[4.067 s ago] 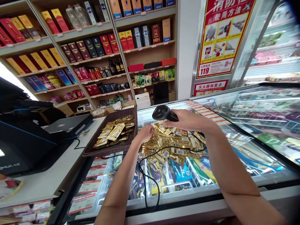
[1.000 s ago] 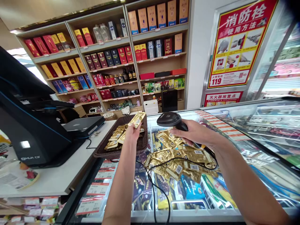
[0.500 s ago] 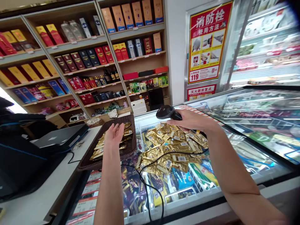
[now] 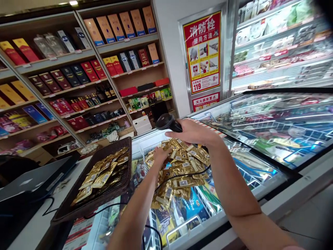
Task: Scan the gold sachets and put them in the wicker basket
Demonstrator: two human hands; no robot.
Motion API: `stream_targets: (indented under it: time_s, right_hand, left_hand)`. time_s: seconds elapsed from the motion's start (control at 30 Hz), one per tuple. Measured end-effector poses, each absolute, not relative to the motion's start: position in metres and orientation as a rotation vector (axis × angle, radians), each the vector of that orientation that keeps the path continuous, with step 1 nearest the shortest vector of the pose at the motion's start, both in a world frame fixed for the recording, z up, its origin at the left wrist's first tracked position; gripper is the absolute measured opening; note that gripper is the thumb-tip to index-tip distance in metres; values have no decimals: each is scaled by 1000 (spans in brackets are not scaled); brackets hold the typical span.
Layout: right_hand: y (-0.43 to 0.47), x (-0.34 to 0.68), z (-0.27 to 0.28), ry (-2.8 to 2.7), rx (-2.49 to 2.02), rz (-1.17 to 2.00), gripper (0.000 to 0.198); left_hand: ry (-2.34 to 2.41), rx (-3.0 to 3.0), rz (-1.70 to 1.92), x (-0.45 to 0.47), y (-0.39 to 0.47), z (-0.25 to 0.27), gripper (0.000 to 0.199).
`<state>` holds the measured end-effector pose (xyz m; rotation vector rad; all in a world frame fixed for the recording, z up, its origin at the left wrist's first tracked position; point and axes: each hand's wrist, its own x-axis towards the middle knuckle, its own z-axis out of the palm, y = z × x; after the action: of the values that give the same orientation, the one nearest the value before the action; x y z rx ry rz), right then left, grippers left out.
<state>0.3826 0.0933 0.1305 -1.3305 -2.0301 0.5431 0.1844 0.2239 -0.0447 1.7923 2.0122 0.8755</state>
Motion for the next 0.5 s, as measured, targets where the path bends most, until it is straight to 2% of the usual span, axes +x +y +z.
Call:
stream_targets:
  time_s: [0.1,0.2,0.3,0.5]
  right_hand:
    - [91,382,132,-2037,-1291,577,40]
    - [89,380,134,-2028,-1269,618,40]
    - [87,375,134,-2014,-1274,624,39]
    - [88,357,125,-1967,-1203,733,42]
  left_hand:
    - [2016,1950,847,186,229,-56,45]
    - [1831,1940,1052,175,222,-52,38]
    - [1722,1870,1244,154,208,-36,34]
    - [1598,1718,1398,86,170,12,28]
